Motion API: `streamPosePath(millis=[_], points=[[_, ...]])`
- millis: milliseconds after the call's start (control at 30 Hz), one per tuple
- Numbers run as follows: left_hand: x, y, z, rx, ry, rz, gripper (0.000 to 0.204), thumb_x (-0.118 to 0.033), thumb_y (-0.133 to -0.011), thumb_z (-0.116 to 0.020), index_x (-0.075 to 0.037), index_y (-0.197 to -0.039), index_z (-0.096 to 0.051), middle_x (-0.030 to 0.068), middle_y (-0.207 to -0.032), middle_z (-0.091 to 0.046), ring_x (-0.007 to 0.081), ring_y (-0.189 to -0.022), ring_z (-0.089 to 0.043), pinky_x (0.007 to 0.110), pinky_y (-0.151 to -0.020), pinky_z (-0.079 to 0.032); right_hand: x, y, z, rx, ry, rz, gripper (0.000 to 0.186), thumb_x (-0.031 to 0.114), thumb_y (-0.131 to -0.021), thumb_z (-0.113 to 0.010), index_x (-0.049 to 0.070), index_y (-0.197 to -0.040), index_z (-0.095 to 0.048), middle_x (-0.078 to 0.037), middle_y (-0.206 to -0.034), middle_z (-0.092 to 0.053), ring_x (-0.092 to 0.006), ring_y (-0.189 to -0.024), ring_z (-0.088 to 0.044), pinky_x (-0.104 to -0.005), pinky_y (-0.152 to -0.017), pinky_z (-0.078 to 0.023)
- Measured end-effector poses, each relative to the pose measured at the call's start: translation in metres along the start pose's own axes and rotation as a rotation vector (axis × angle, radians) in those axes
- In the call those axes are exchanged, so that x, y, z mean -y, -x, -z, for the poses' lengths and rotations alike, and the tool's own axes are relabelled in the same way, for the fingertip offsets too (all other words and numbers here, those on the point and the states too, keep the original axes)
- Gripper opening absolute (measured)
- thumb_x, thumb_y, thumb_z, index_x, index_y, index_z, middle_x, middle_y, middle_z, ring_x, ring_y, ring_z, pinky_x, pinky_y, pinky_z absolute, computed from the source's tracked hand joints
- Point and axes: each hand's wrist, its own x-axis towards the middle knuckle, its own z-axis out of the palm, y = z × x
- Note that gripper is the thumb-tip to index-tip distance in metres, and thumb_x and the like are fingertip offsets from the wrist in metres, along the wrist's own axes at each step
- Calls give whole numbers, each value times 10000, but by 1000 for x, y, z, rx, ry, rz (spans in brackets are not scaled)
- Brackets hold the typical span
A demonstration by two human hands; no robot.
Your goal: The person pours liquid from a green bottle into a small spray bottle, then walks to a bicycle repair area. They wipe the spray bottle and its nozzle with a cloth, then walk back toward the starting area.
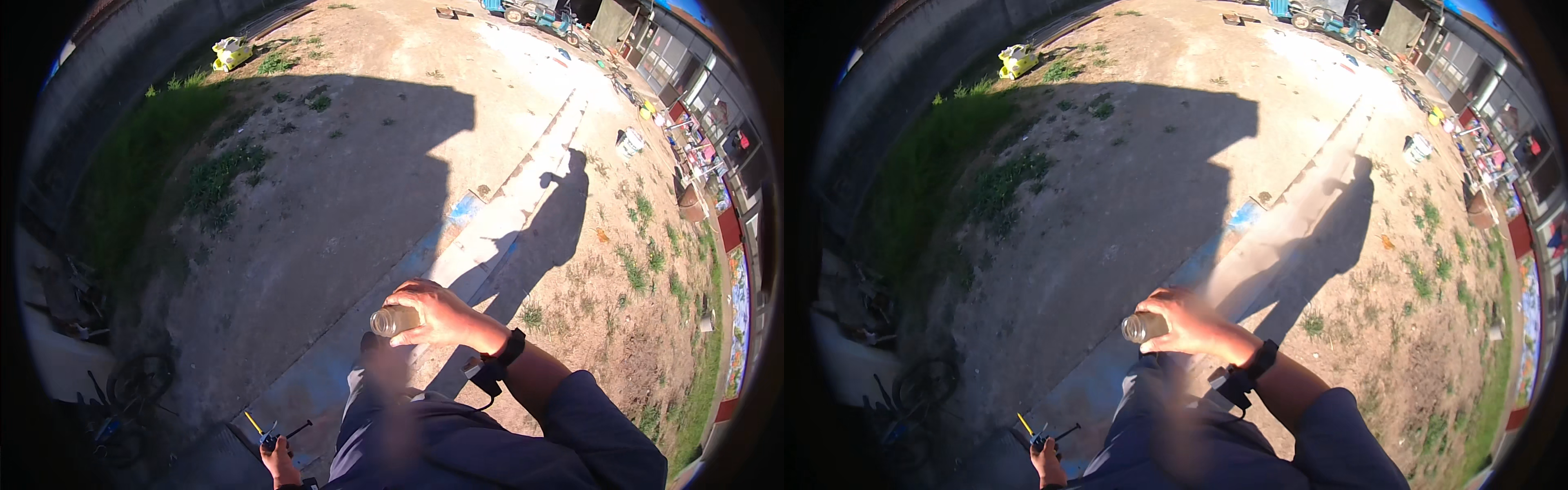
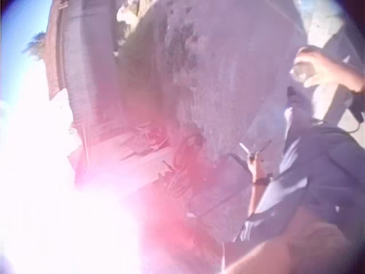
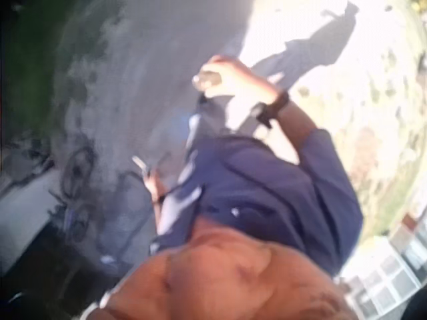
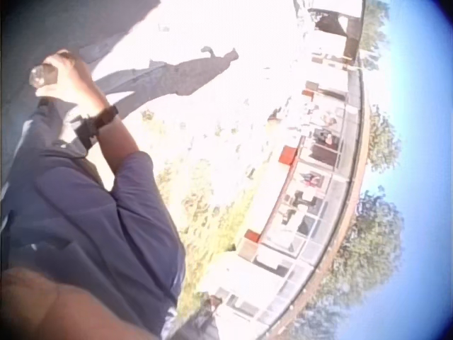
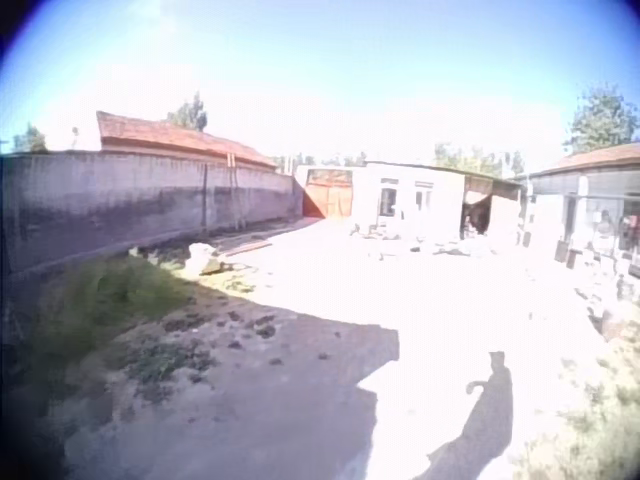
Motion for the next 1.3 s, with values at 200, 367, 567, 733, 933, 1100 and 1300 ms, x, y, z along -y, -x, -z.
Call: streamPosePath(millis=[200,367,567,733,933,1100,1300], points=[[-166,-97,-166,259,-135,-189,351,-134,-844,-789,-111,-1126,-583,-6,-903,-637,117,-722,-601,283,-581,-466,-71,27,76,-337,93,-301,618,356,-728,-939,12,-1177,-688,-146,-1112,-689,-308,-1054,-685,-391,-933,-544],[-307,-117,-348,499,-253,-438,403,-140,-809,-829,-82,-1125,-585,2,-896,-620,109,-724,-577,287,-596,-471,-89,34,131,-520,-29,-584,595,298,-723,-942,31,-1192,-690,-146,-1136,-687,-309,-1075,-685,-396,-945,-545],[-388,-97,-561,680,-477,-539,488,-206,-770,-866,-18,-1127,-592,29,-927,-646,131,-792,-613,310,-686,-522,-169,29,183,-683,-40,-738,553,238,-706,-953,40,-1157,-703,-132,-1104,-698,-284,-1023,-705,-385,-888,-565],[-405,-85,-699,667,-523,-603,596,-239,-729,-885,17,-1183,-597,82,-1031,-674,186,-904,-637,360,-832,-548,-270,1,266,-764,-18,-724,537,228,-710,-952,46,-1151,-706,-125,-1093,-700,-266,-1015,-706,-386,-878,-567],[-427,-98,-776,588,-589,-536,573,-210,-724,-880,13,-1166,-592,72,-1017,-654,165,-883,-614,363,-799,-544,-381,-55,386,-772,-72,-711,582,227,-703,-961,16,-1174,-691,-113,-1137,-683,-249,-1055,-692,-365,-939,-547],[-471,-80,-873,554,-635,-491,520,-171,-712,-880,-7,-1115,-596,52,-942,-629,153,-819,-591,346,-726,-530,-468,-105,479,-767,-32,-651,565,236,-720,-954,24,-1175,-693,-107,-1136,-682,-264,-1060,-689,-363,-935,-549],[-520,-116,-1081,635,-690,-533,480,-167,-734,-866,-7,-1096,-594,54,-921,-628,166,-807,-608,355,-717,-536,-595,-157,571,-850,1,-759,600,217,-697,-967,27,-1190,-682,-109,-1143,-684,-261,-1086,-692,-375,-957,-548]])
